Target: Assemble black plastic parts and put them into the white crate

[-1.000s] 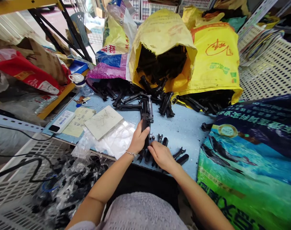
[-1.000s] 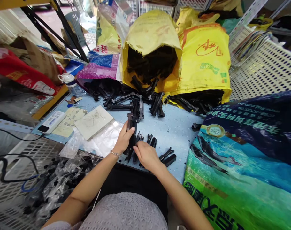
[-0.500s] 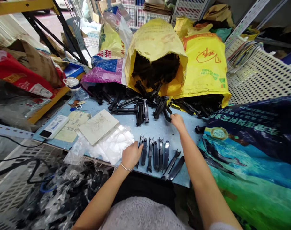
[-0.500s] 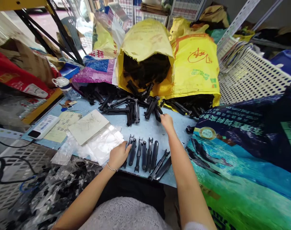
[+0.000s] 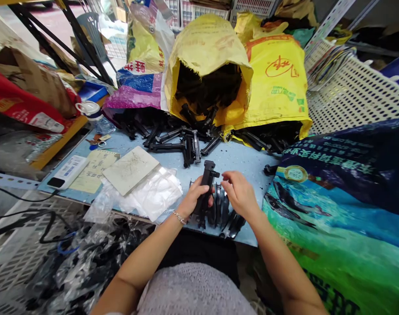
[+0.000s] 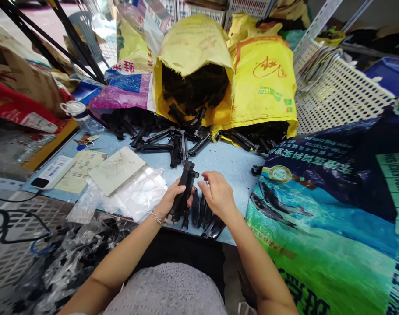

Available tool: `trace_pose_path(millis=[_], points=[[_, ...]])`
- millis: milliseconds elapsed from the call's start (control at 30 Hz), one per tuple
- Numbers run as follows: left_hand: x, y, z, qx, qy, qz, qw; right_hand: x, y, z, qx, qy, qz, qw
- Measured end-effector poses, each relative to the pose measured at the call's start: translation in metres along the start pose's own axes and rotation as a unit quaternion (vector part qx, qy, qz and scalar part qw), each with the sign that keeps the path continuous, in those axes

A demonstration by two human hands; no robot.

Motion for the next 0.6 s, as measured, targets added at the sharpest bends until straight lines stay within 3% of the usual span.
trace_pose_path(millis=[67,133,167,233,300,367,400,467,533,600], points=[[-0.012,0.002,0.004,0.01,-0.01,-0.003,1.0,0.021,-0.007,0.003,0.031,-0.006,-0.008,0.999],[-0.018,0.009,0.01,0.055,-0.041,0.026,0.997,0.033,-0.029,0.005,0.169,-0.054,-0.063,0.982],[-0.019,0.012,0.014,0.086,-0.06,0.041,0.994,0.035,-0.044,0.005,0.257,-0.094,-0.098,0.957],[-0.02,0.016,0.021,0.161,-0.098,0.055,0.98,0.031,-0.071,0.003,0.418,-0.172,-0.154,0.879],[-0.022,0.015,0.028,0.243,-0.141,0.055,0.958,0.026,-0.084,0.0,0.512,-0.22,-0.178,0.811],[-0.03,0.016,0.036,0.331,-0.203,0.079,0.918,0.025,-0.078,0.003,0.534,-0.242,-0.168,0.792],[-0.036,0.017,0.039,0.372,-0.234,0.102,0.893,0.026,-0.068,0.006,0.525,-0.243,-0.147,0.802],[-0.047,0.02,0.042,0.428,-0.265,0.144,0.852,0.03,-0.031,0.008,0.467,-0.208,-0.059,0.858],[-0.046,0.021,0.037,0.423,-0.226,0.118,0.869,0.026,0.01,-0.007,0.361,-0.118,0.038,0.924],[-0.034,0.017,0.034,0.373,-0.153,0.039,0.914,0.011,0.027,-0.042,0.255,0.003,0.061,0.965]])
Point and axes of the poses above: each hand's wrist, its own x-axis towards the middle knuckle, its own y-axis out of the back of the hand, z = x × y, the point moved 8 cm from there along x, towards the middle knuckle, and after that the axes turned 5 degrees about -x, right-handed, at the moved point
